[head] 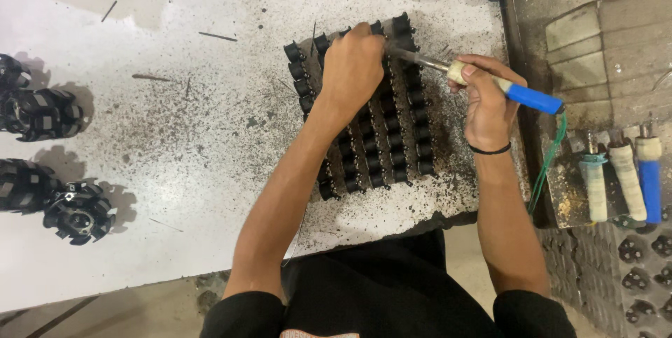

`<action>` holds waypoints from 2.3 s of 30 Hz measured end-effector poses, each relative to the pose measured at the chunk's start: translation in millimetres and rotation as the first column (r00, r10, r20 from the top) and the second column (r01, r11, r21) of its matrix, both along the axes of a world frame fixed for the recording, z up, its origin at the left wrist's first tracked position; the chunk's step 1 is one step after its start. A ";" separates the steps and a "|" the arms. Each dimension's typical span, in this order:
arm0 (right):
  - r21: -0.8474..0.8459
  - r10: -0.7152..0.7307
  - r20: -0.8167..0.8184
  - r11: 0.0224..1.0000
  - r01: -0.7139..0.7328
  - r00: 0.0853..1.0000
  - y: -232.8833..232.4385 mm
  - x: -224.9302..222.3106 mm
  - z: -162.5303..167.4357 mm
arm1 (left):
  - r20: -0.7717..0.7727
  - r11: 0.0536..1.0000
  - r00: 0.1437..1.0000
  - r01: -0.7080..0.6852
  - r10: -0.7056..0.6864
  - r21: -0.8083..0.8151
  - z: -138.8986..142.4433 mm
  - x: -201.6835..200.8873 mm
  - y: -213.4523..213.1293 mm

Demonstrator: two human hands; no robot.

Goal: The person solders wire terminals on a grid of black rotor components arranged on the workbench, holding each part steady with one hand while applying a soldering iron with the other, with smoke rising as they work through the rows. They then attach red test leads from a digital tester to the assembled parts to check them.

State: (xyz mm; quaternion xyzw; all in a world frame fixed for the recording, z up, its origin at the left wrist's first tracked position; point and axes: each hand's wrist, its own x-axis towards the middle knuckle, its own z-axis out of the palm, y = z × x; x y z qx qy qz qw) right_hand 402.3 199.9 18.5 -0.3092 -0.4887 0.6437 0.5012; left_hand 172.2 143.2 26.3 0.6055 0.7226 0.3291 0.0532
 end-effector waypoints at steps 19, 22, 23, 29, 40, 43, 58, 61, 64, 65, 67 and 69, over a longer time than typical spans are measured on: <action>0.020 0.007 0.032 1.000 -0.008 0.999 -0.6 -2.0 2.5 | 0.078 0.998 0.997 -0.009 0.004 0.063 -9.2 -5.4 -1.0; -0.003 0.027 0.020 1.000 -0.027 0.999 -0.4 -1.4 4.8 | -0.013 1.000 1.000 0.007 -0.007 -0.009 -7.2 -7.1 5.5; 0.001 0.015 0.017 1.000 -0.015 1.000 -0.4 -0.8 6.2 | -0.002 1.000 1.000 0.014 -0.014 -0.003 -4.0 -6.9 5.6; 0.062 -0.031 -0.016 0.998 0.032 0.999 5.2 6.9 19.3 | 0.068 1.000 0.998 0.004 -0.004 0.012 51.5 3.4 -11.1; 0.087 -0.009 0.019 0.996 0.007 1.000 11.0 -16.6 11.4 | -0.161 0.923 0.984 -0.008 0.075 0.384 75.8 -31.6 21.6; 0.109 -0.027 0.060 0.994 0.021 0.998 10.9 -16.8 13.4 | -0.073 0.979 0.996 -0.039 0.055 0.199 32.3 -27.0 19.4; 0.037 0.034 0.064 0.999 -0.036 0.997 19.2 -21.3 7.4 | 0.031 0.997 0.999 0.005 -0.007 0.078 -0.6 -26.2 23.2; -0.024 0.036 0.025 0.999 -0.035 0.999 23.7 -20.4 3.7 | -0.005 0.998 1.000 0.014 -0.013 0.066 -1.4 -27.7 27.2; -0.021 0.021 0.030 1.000 -0.021 0.999 24.2 -19.8 0.1 | -0.031 0.999 0.999 0.012 -0.010 0.052 -3.5 -26.0 29.1; -0.017 0.019 0.028 1.000 -0.018 0.999 23.8 -19.5 -0.5 | -0.045 0.999 0.999 0.011 -0.010 0.034 -4.1 -25.3 29.5; -0.007 0.014 0.021 1.000 -0.014 1.000 23.1 -19.5 -0.9 | -0.063 1.000 0.998 0.013 -0.011 0.024 -4.9 -24.7 30.4; -0.023 0.005 0.033 1.000 -0.004 0.999 22.1 -19.5 -0.2 | -0.068 0.999 0.998 0.015 -0.012 0.034 -5.1 -24.6 30.4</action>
